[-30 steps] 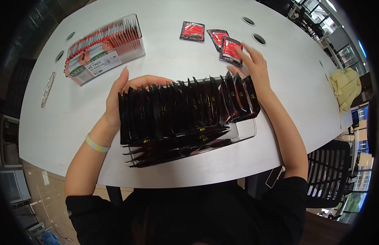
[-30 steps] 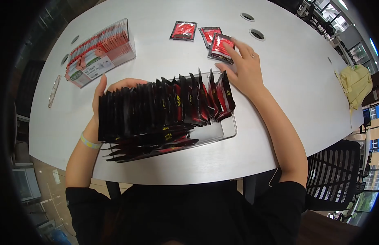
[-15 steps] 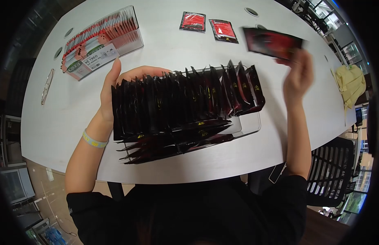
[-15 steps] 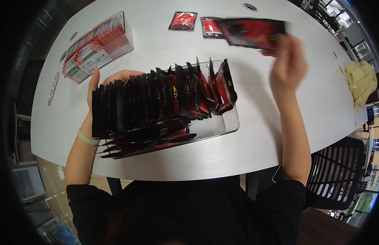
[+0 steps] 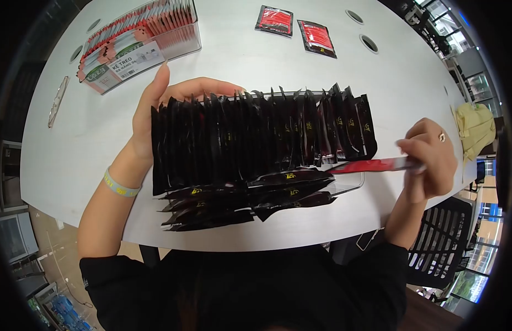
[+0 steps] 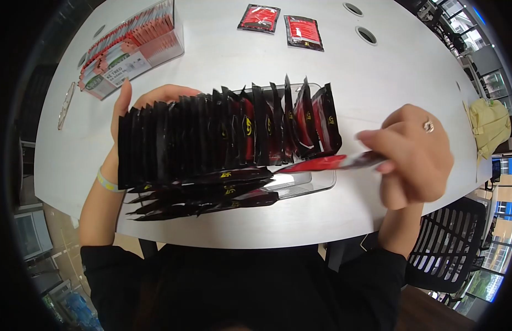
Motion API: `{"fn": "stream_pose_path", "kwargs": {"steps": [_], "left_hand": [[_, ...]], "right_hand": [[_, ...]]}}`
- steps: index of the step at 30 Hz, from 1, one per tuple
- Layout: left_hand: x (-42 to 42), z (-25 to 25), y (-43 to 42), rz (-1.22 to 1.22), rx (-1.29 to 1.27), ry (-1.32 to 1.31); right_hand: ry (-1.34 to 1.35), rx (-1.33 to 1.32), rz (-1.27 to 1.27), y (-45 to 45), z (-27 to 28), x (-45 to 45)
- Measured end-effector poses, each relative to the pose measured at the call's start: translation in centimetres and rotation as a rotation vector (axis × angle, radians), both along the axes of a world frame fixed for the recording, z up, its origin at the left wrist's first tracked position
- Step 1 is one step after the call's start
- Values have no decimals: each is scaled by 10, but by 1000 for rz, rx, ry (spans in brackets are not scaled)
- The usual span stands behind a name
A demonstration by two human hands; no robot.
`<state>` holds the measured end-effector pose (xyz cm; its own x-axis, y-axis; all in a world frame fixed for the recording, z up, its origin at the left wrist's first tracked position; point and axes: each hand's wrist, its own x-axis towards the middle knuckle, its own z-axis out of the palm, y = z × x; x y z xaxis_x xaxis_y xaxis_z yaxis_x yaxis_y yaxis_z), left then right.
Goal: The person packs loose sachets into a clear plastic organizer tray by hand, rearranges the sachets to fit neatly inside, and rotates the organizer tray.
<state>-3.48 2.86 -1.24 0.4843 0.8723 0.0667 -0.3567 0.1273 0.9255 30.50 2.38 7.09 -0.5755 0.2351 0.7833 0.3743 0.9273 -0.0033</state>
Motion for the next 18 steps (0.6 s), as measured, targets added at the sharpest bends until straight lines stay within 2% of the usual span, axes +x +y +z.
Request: {"fn": "stream_pose_path", "kwargs": {"steps": [2, 6, 18], "left_hand": [[0, 0, -1, -17, 16, -21], [2, 4, -3, -18, -25, -60], [-2, 1, 0, -133, -40, -201]], "right_hand": [[-159, 73, 49, -2, 0, -8], [-306, 81, 26, -10, -14, -27], [-230, 65, -37, -9, -13, -21]]}}
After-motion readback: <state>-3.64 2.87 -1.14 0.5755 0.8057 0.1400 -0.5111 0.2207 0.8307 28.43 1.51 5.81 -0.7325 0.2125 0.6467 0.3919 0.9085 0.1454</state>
